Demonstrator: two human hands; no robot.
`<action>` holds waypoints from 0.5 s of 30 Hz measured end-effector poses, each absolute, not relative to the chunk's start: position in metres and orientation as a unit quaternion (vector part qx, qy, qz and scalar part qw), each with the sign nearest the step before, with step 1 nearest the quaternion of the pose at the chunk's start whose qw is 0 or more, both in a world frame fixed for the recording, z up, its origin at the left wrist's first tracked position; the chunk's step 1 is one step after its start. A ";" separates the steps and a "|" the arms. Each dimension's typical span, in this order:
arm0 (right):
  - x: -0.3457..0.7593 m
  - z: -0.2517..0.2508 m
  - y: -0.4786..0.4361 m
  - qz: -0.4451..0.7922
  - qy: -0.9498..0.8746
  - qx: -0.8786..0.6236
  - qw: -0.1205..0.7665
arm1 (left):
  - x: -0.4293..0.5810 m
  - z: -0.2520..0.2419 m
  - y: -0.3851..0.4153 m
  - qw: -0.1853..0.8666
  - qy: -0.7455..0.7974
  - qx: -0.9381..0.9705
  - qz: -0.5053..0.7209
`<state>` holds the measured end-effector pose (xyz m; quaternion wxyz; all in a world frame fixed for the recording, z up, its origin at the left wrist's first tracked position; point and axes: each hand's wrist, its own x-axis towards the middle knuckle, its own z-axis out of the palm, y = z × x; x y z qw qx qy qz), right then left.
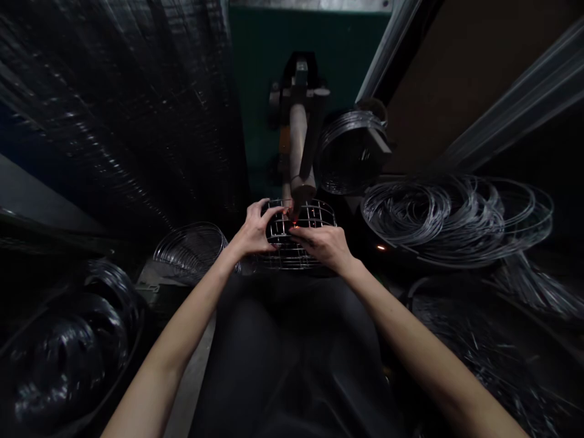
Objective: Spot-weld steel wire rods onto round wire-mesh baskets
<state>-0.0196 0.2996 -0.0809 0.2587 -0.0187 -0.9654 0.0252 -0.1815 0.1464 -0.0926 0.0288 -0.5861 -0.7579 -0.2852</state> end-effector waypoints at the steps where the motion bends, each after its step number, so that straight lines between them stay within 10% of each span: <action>1: -0.019 -0.080 0.299 0.030 -0.967 -0.021 0.251 | -0.182 -0.093 0.147 0.031 -0.758 -0.585 -0.288; 15: -0.010 -0.083 0.315 0.130 -0.939 -0.103 0.302 | -0.197 -0.094 0.158 0.041 -0.762 -0.561 -0.320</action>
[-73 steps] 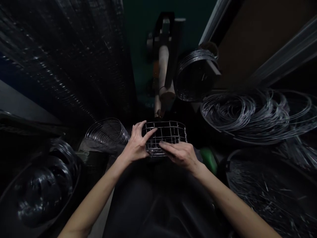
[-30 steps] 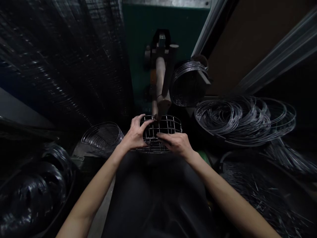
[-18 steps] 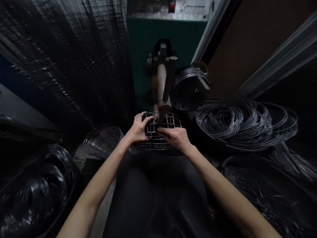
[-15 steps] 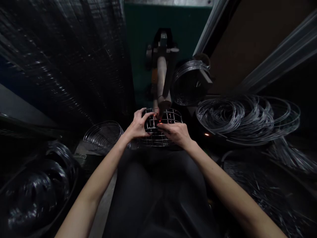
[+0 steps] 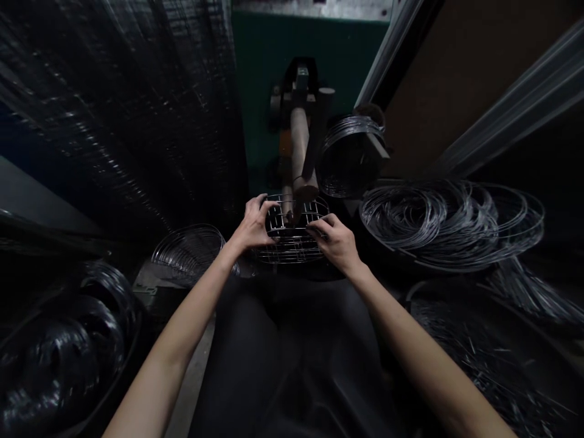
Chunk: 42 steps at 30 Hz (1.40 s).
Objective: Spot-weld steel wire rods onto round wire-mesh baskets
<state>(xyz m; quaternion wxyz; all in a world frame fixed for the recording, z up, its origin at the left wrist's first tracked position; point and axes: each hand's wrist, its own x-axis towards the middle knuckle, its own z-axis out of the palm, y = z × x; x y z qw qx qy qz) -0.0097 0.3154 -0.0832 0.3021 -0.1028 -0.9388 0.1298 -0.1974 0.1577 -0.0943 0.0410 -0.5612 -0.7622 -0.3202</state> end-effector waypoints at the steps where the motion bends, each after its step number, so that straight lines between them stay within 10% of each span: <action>1: -0.013 -0.083 0.318 0.135 -0.939 -0.101 0.298 | -0.199 -0.094 0.160 0.040 -0.762 -0.562 -0.320; 20: 0.044 -0.053 0.314 0.227 -0.907 -0.164 0.315 | -0.212 -0.117 0.130 -0.010 -0.751 -0.531 -0.391; 30: 0.150 -0.158 0.303 0.329 -0.911 -0.231 -0.086 | -0.221 -0.188 0.125 -0.151 -0.622 -0.335 -0.691; 37: 0.136 -0.099 0.291 0.449 -0.839 -0.293 0.091 | -0.167 -0.148 0.089 -0.079 -0.648 -0.481 -0.585; 42: 0.075 -0.036 0.267 0.579 -0.784 -0.221 -0.038 | -0.134 -0.126 0.092 -0.040 -0.682 -0.573 -0.454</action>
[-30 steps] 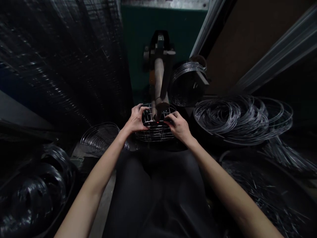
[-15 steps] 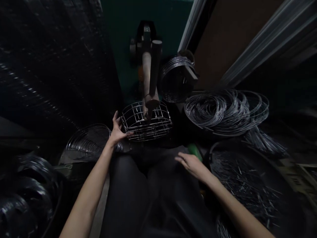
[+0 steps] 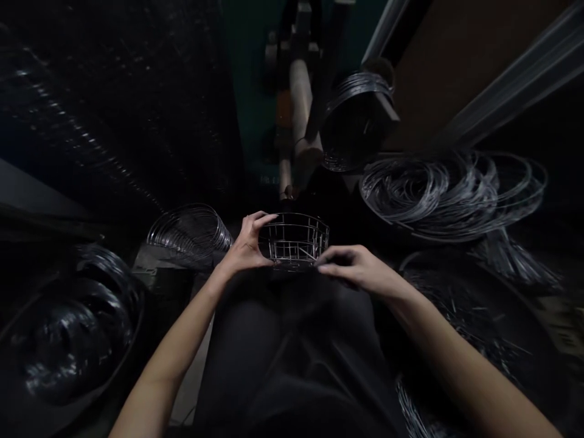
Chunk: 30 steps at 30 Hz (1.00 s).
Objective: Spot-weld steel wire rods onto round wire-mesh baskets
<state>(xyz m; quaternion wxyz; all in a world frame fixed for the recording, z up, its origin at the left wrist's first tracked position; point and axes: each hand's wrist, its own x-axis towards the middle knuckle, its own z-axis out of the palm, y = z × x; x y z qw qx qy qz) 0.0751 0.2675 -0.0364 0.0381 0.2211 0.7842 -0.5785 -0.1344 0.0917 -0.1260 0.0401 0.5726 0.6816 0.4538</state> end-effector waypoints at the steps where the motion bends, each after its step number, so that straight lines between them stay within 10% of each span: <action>1: 0.069 -0.031 0.268 -0.602 0.764 0.224 0.060 | -0.133 -0.124 0.093 0.041 0.685 0.575 0.446; 15: 0.168 -0.093 0.288 -0.551 0.676 0.430 -0.232 | -0.091 -0.167 0.050 0.311 0.685 0.164 0.639; 30: 0.132 -0.141 0.281 -0.418 0.761 0.419 -0.268 | -0.095 -0.169 0.057 0.340 0.673 0.171 0.635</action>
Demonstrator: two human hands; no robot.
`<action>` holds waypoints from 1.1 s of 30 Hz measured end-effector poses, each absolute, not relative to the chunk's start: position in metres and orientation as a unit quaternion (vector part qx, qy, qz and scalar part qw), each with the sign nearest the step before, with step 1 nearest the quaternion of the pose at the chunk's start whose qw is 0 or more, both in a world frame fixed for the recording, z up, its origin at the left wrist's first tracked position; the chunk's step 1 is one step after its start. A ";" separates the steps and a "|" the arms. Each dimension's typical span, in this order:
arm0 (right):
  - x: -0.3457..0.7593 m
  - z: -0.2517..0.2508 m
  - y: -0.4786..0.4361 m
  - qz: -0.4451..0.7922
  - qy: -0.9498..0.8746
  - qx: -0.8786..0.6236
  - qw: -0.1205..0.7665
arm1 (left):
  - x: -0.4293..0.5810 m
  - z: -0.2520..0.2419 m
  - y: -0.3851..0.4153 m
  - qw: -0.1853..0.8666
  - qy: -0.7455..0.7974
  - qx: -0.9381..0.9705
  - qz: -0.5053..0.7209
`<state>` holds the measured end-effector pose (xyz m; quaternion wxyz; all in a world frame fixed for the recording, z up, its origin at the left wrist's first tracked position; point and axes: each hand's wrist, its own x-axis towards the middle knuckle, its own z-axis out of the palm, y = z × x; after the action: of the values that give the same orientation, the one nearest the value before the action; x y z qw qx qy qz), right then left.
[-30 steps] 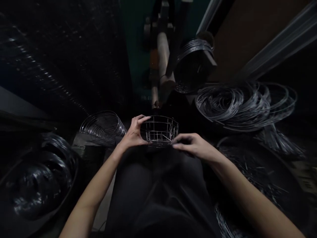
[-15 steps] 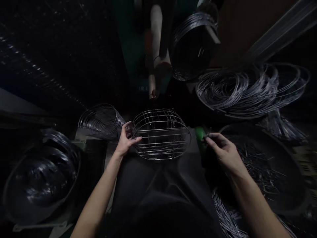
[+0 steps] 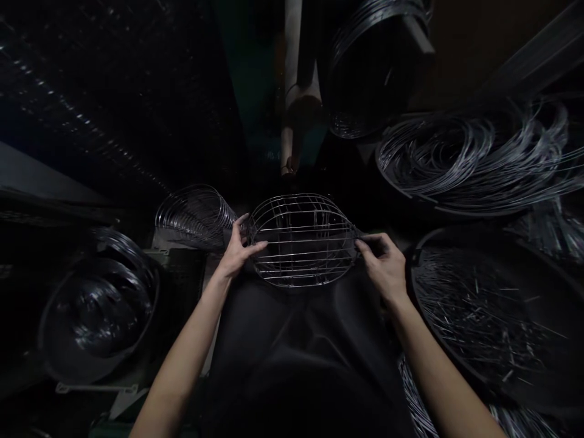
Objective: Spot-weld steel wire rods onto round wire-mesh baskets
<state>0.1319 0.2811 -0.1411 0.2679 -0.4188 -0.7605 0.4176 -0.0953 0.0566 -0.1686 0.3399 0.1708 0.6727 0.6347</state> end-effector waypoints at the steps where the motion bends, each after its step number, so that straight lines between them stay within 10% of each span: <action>1: 0.132 -0.143 0.281 0.422 -0.760 -0.418 0.264 | -0.096 -0.169 0.056 0.344 0.670 0.175 0.634; 33: 0.126 -0.159 0.283 0.475 -0.730 -0.410 0.270 | -0.107 -0.201 0.060 0.325 0.635 0.248 0.655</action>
<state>0.1259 0.2829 -0.1589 0.2696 -0.4105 -0.7300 0.4753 -0.1070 0.0602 -0.2008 0.3253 0.2482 0.6352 0.6550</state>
